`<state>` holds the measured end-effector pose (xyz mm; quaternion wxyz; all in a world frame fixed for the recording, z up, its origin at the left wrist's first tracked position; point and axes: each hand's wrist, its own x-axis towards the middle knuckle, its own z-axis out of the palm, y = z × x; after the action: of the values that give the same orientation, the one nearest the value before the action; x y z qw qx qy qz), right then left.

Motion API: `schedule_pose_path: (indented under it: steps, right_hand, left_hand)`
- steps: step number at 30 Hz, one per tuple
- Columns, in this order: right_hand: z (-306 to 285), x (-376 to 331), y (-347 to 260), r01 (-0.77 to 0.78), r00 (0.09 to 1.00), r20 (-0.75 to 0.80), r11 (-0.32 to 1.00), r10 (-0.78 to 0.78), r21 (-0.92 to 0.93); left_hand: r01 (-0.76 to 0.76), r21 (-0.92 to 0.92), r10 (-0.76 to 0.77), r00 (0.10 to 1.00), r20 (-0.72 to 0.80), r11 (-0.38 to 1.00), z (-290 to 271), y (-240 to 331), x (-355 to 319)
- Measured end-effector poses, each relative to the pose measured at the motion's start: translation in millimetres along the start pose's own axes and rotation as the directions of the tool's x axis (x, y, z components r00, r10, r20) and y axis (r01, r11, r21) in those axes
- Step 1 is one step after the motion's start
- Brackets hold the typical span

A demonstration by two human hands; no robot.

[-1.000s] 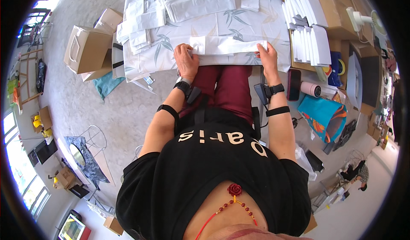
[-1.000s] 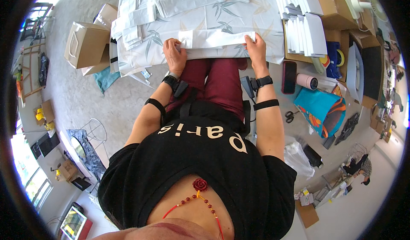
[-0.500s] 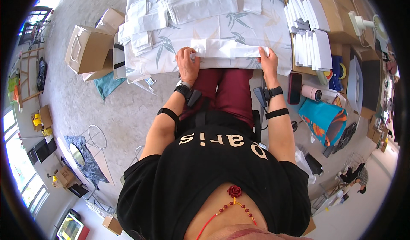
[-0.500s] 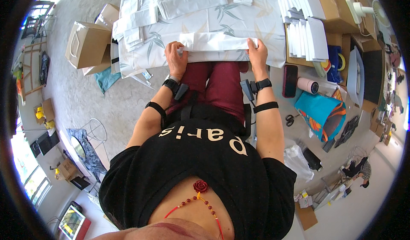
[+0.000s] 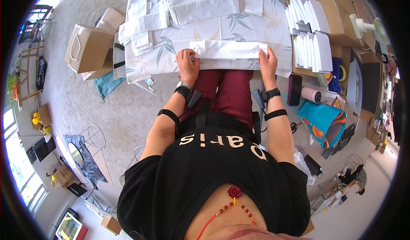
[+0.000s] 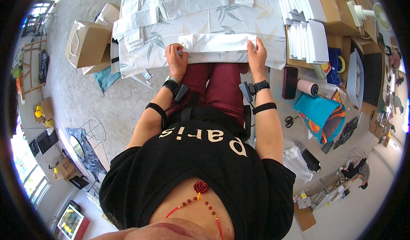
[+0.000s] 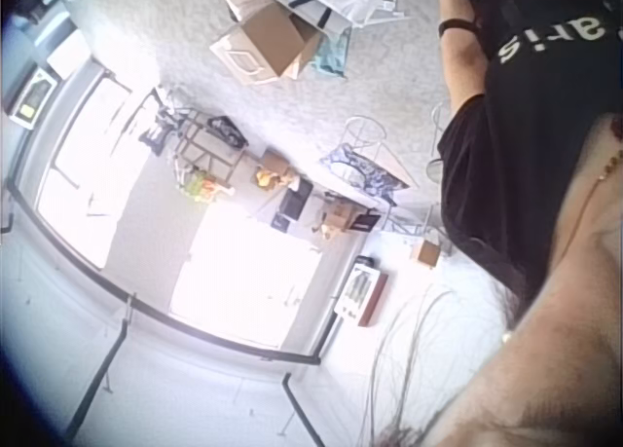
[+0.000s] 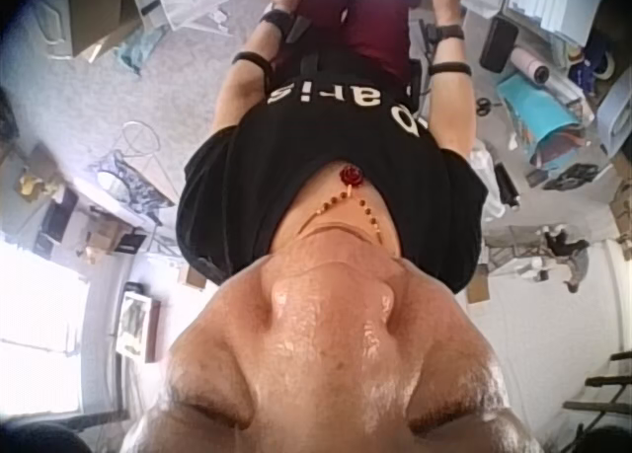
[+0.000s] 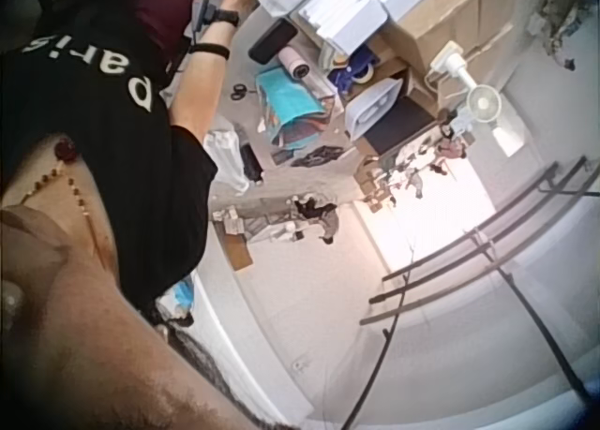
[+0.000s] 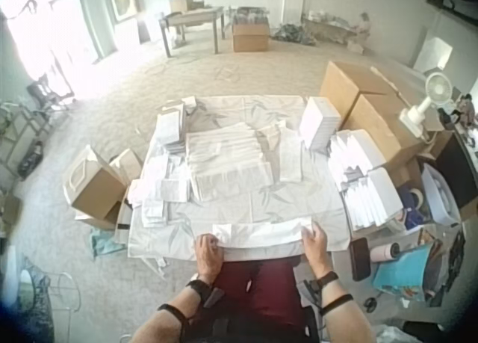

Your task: Folding and stacking white plastic or paper pouches at a workstation.

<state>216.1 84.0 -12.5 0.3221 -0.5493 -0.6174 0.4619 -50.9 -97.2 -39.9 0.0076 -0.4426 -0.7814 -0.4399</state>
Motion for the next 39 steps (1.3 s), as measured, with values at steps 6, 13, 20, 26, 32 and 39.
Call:
schedule_pose_path:
  steps: [6, 13, 20, 26, 32, 39]
  right_hand:
    - [3, 9, 29, 0.046, 0.997, -0.052, 0.984, -0.056, -0.173]
    - [6, 1, 11, 0.083, 0.993, -0.047, 0.942, -0.104, -0.326]
    - [7, 0, 17, 0.116, 0.982, -0.084, 0.898, -0.166, -0.425]
    - [14, -3, -2, 0.049, 0.987, -0.12, 0.905, -0.11, -0.423]
    - [11, 11, 17, 0.036, 0.983, -0.15, 0.912, -0.106, -0.409]
    - [16, 17, 24, 0.136, 0.969, -0.172, 0.963, -0.179, -0.233]
  left_hand:
    - [-0.006, 0.011, 0.006, 1.0, 0.006, 1.0, 1, 0, 1]
    - [0.001, 0.032, -0.001, 1.0, 0.019, 1.0, -1, 1, 0]
    - [0.016, 0.025, -0.017, 0.999, 0.04, 1.0, -1, 3, 1]
    - [0.035, 0.034, -0.037, 0.998, 0.043, 0.999, -1, 0, -1]
    - [0.015, 0.035, -0.016, 0.999, 0.03, 0.999, 0, 2, 1]
    - [0.014, 0.04, -0.015, 0.999, 0.029, 0.999, 1, 1, 1]
